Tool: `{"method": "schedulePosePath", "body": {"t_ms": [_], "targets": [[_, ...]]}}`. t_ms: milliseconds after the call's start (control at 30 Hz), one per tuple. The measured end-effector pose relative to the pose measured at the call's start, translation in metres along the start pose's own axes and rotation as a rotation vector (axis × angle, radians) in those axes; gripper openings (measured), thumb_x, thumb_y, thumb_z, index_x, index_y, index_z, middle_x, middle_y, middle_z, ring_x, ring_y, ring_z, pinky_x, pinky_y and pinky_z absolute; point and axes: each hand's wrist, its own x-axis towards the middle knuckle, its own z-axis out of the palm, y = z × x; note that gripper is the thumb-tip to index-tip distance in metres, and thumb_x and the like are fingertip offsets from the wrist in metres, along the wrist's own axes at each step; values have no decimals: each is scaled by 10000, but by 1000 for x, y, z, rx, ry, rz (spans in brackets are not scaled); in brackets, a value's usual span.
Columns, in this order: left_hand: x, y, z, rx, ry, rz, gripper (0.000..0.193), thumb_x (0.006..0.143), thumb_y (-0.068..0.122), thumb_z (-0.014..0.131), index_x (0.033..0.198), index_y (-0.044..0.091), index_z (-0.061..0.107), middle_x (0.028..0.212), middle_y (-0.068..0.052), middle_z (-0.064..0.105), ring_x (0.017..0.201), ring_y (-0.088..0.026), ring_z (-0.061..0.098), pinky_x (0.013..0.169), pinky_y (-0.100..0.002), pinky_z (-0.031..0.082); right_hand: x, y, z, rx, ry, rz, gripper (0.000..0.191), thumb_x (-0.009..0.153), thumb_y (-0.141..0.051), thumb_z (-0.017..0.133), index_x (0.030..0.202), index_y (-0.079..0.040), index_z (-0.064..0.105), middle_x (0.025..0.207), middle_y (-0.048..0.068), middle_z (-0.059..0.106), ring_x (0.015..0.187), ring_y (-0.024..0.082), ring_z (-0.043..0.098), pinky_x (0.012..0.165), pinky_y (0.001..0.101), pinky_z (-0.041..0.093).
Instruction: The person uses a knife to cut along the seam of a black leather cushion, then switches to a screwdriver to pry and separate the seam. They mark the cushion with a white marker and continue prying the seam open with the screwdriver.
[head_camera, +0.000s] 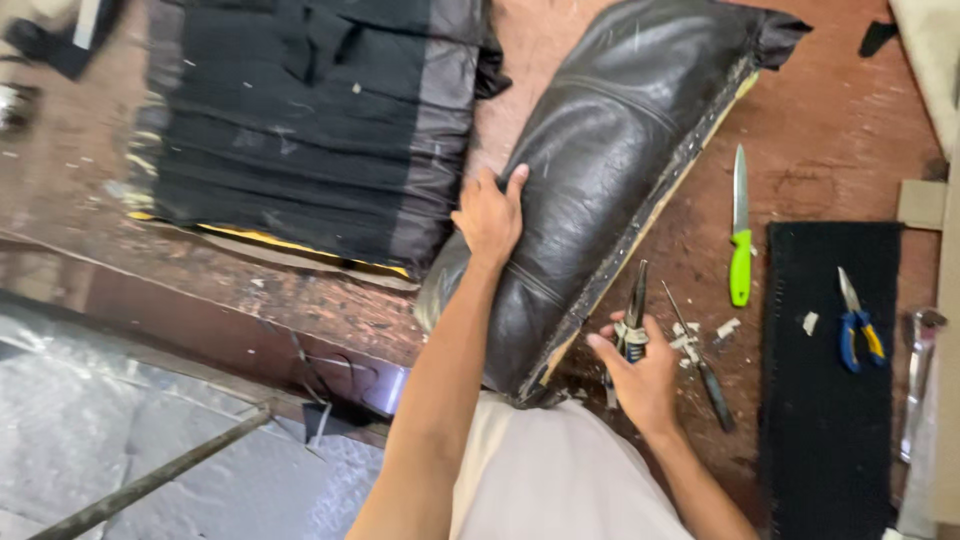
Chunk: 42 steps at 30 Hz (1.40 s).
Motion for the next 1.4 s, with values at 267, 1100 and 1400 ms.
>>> {"method": "schedulePosePath", "body": {"t_ms": [267, 1100, 1400], "targets": [[-4, -3, 2, -4, 54, 5, 636, 924, 661, 553, 1106, 57, 638, 1105, -195, 669, 1112, -402, 623, 872, -631, 441, -1, -18, 31, -332, 121, -208, 293, 852, -65, 814, 1121, -29, 703, 873, 47, 751, 749, 89, 698, 689, 272, 543], [-1, -7, 4, -31, 90, -18, 607, 916, 654, 592, 1021, 59, 651, 1026, -165, 698, 1039, -381, 653, 822, -609, 455, 49, -61, 6, -233, -7, -181, 246, 940, -28, 803, 1006, 25, 572, 831, 123, 694, 698, 181, 640, 614, 334, 527], [0, -7, 2, -58, 100, -12, 613, 908, 657, 587, 1015, 57, 649, 1026, -169, 693, 1026, -377, 648, 812, -596, 451, 39, -39, -73, -32, -355, 587, 378, 854, -34, 663, 1220, -106, 605, 899, 70, 729, 723, 160, 669, 534, 303, 454]]}}
